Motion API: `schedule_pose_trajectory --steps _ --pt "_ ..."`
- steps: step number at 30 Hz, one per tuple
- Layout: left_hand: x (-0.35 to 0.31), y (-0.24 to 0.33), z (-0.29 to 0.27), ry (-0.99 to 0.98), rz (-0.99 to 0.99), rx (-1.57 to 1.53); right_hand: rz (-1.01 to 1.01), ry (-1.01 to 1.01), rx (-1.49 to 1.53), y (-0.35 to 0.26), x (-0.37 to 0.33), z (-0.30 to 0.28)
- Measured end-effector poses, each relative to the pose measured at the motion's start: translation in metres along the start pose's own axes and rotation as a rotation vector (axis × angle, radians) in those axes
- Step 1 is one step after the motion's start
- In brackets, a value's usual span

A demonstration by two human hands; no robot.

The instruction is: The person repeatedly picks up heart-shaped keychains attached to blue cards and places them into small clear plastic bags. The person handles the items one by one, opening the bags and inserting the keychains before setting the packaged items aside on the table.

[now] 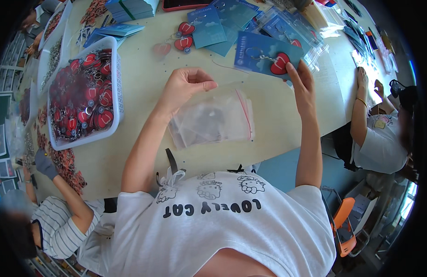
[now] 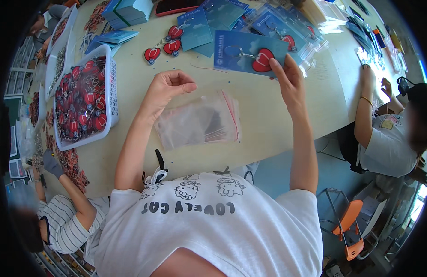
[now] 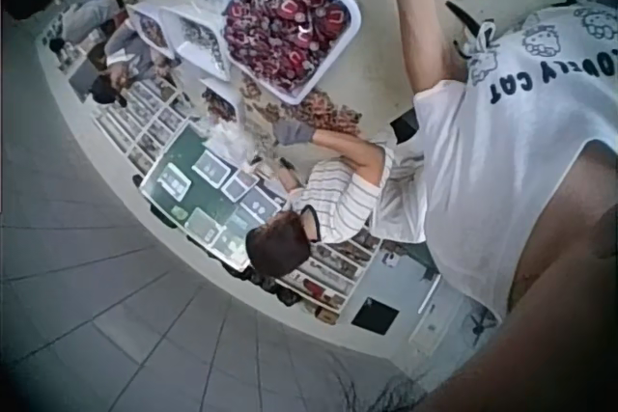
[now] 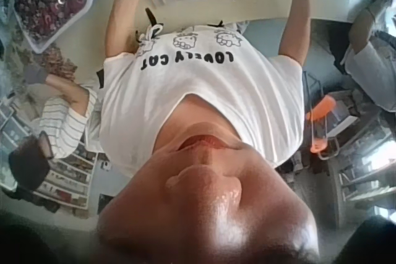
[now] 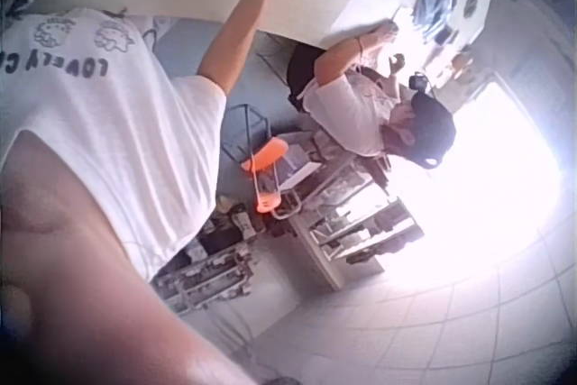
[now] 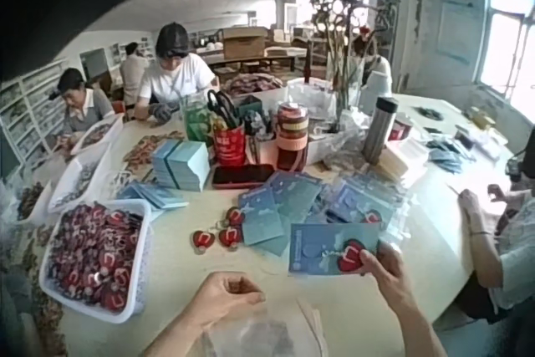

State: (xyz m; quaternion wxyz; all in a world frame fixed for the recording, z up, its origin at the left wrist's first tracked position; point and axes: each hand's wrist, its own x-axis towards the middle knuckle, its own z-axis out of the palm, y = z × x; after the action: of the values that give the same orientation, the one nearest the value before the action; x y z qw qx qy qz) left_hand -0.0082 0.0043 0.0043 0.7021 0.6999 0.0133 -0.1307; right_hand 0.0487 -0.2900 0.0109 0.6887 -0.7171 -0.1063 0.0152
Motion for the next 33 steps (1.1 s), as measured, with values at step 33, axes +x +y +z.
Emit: schedule_pose_trajectory --steps 33 --pt "0.004 0.012 -0.001 -0.092 0.013 -0.056 0.107 -0.221 -0.221 -0.025 0.030 -0.020"
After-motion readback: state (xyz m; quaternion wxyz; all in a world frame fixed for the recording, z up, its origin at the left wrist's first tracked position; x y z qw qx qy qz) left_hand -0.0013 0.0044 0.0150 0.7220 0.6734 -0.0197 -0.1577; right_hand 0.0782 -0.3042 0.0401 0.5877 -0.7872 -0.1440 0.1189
